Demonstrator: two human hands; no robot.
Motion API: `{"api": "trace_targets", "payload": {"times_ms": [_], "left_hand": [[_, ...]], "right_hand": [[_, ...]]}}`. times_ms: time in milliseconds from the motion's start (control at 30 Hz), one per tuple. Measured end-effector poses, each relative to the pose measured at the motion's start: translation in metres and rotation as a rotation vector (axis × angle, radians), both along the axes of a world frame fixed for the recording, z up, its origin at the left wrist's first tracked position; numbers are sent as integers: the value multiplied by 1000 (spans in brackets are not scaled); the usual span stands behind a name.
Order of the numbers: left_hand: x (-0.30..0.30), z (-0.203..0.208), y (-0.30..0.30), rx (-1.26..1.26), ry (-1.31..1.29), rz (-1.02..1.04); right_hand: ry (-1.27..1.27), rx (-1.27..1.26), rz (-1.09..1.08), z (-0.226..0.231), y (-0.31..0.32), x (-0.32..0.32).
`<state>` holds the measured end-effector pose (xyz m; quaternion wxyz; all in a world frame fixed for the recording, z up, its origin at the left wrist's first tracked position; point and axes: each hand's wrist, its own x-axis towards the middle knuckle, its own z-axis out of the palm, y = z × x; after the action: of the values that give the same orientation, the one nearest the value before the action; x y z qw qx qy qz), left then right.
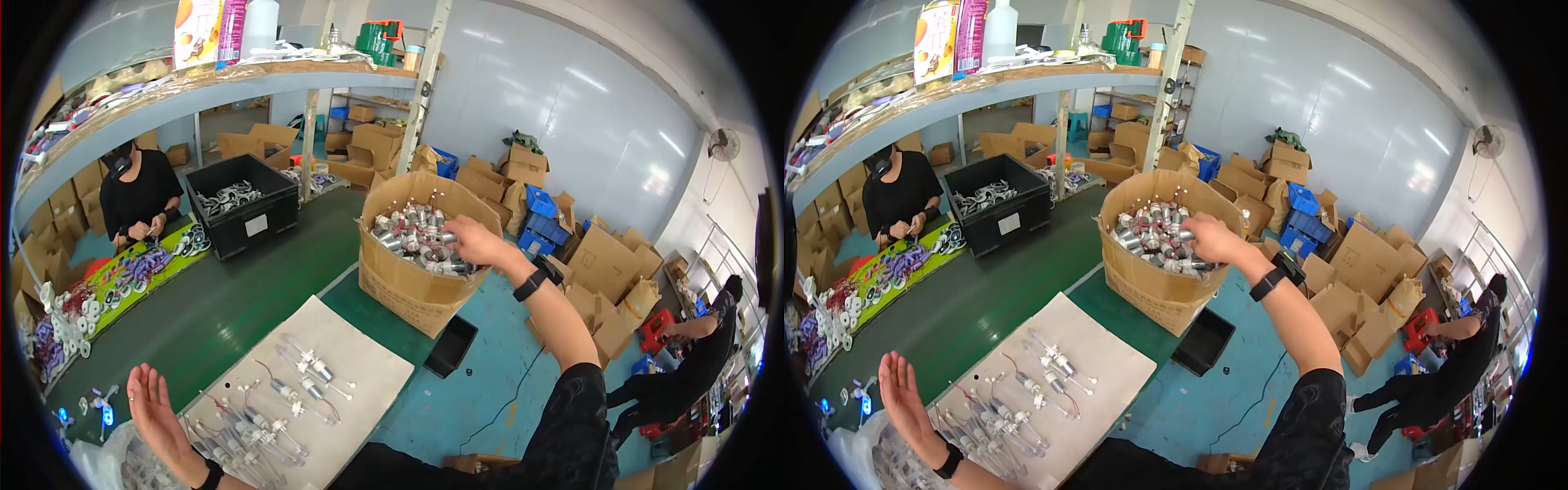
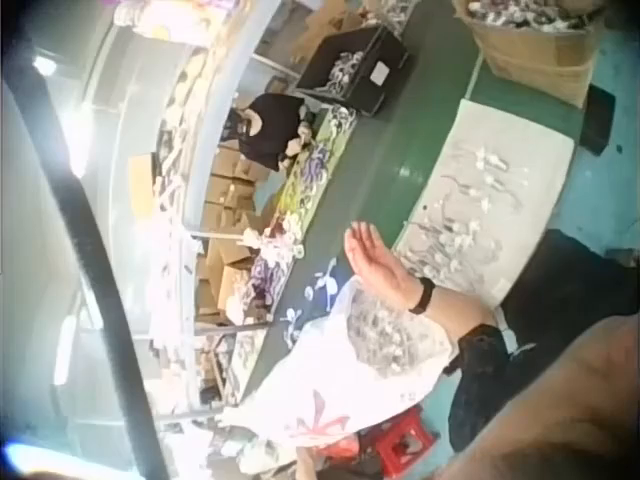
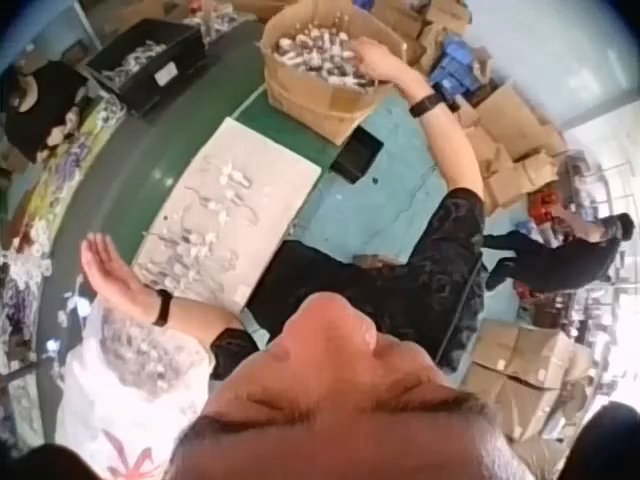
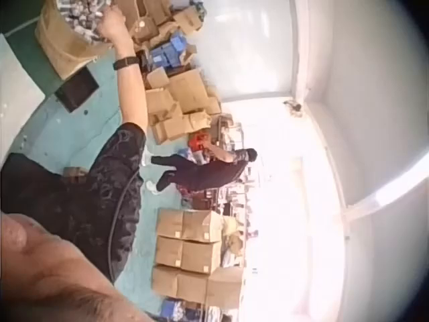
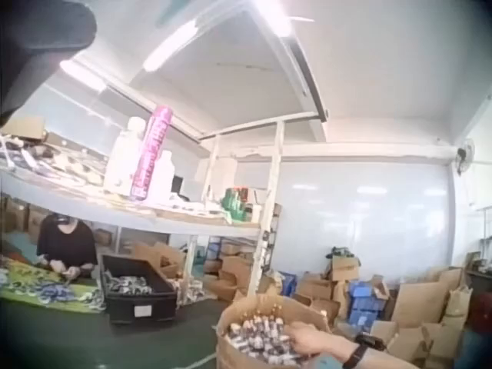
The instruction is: The person picks up a motor and a plastic tube assembly, joins them together by hand, and places the unit on a tray. They then connect a circuit board to the assembly and place the completed unit on a conveyor belt.
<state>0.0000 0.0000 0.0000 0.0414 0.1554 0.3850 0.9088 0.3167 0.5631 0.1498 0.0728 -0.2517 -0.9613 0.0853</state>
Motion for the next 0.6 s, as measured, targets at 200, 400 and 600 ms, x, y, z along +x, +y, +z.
{"api": "trace_targets", "payload": {"times_ms": [200,400,600], "left_hand": [[-14,-4,3,-33,-67,63],[-23,-19,-3,-77,-63,49],[-21,-19,0,-84,-106,67]], "right_hand": [[4,172,-280,26,-12,-47],[-33,-118,325,35,-29,-103],[-330,204,295,9,-8,-143]]}}
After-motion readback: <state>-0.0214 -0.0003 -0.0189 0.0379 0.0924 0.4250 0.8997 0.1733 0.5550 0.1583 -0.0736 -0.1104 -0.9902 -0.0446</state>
